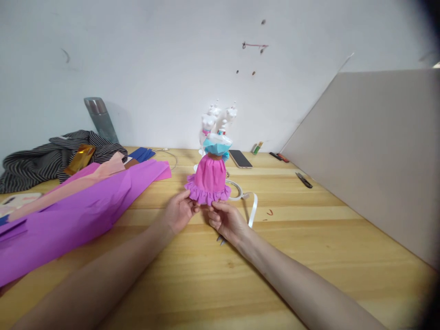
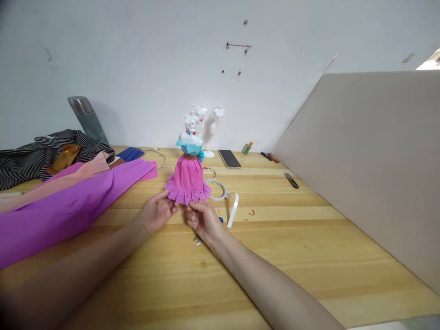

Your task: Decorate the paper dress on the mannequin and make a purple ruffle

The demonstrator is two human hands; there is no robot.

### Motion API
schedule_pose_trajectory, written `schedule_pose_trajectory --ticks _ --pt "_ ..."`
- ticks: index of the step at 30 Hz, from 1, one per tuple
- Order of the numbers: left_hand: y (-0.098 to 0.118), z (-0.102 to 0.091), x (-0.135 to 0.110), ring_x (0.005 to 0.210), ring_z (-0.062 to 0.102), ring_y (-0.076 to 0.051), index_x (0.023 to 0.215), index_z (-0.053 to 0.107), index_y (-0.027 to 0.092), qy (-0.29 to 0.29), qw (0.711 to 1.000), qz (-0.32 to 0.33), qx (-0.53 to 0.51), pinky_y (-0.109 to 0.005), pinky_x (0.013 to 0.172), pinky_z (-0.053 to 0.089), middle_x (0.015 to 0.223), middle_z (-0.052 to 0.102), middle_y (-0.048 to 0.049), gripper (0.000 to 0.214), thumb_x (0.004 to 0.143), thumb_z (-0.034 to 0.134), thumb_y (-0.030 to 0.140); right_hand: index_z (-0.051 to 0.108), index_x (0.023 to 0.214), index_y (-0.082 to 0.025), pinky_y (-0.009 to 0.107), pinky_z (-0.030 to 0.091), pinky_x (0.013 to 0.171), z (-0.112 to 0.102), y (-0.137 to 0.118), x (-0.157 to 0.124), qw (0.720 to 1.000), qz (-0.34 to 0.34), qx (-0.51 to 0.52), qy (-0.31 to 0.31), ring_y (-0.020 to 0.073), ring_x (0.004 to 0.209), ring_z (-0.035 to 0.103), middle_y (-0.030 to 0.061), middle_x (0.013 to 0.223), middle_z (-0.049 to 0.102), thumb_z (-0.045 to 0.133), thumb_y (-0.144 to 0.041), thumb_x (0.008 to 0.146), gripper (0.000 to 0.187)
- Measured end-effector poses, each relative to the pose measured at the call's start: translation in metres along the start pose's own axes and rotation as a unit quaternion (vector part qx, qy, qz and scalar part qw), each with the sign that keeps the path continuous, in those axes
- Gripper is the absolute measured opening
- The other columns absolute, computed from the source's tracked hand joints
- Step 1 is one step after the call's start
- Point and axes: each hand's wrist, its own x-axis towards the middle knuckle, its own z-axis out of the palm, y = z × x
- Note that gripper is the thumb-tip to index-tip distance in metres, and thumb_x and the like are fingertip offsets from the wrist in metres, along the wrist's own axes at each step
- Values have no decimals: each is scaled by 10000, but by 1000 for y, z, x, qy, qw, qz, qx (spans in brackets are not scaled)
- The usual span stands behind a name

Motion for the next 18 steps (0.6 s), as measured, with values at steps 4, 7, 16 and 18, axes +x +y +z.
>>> schedule_pose_trajectory --ticks 4,7,16,18 --pt "0 -2 1 553 572 -111 774 574 135 -3 1000 4 6 -209 501 427 651 589 -19 109 839 602 218 540 610 -153 165 217 373 2 1 1 1000 -8 -13 -8 32 417 290 -46 527 470 728 -168 620 189" --pt "-3 -2 1 500 536 -80 766 561 143 -11 1000 17 15 -177 460 385 638 593 3 101 784 660 144 552 641 -156 169 210 373 6 3 2 1000 -5 -24 -18 33 418 271 -56 517 454 740 -163 613 190" --pt "3 5 -3 480 541 -92 778 573 145 18 1000 0 -2 -185 442 394 607 587 -4 138 868 581 250 606 673 -136 178 164 344 -1 -7 -1 995 43 -93 -8 34 375 278 -11 541 553 688 -349 676 228" --pt "5 7 -2 437 509 -86 780 568 155 36 999 3 -9 -177 404 353 571 567 8 206 900 545 321 635 700 -134 170 155 334 -3 -10 -2 991 55 -126 -6 32 352 278 -16 511 558 670 -396 690 265"
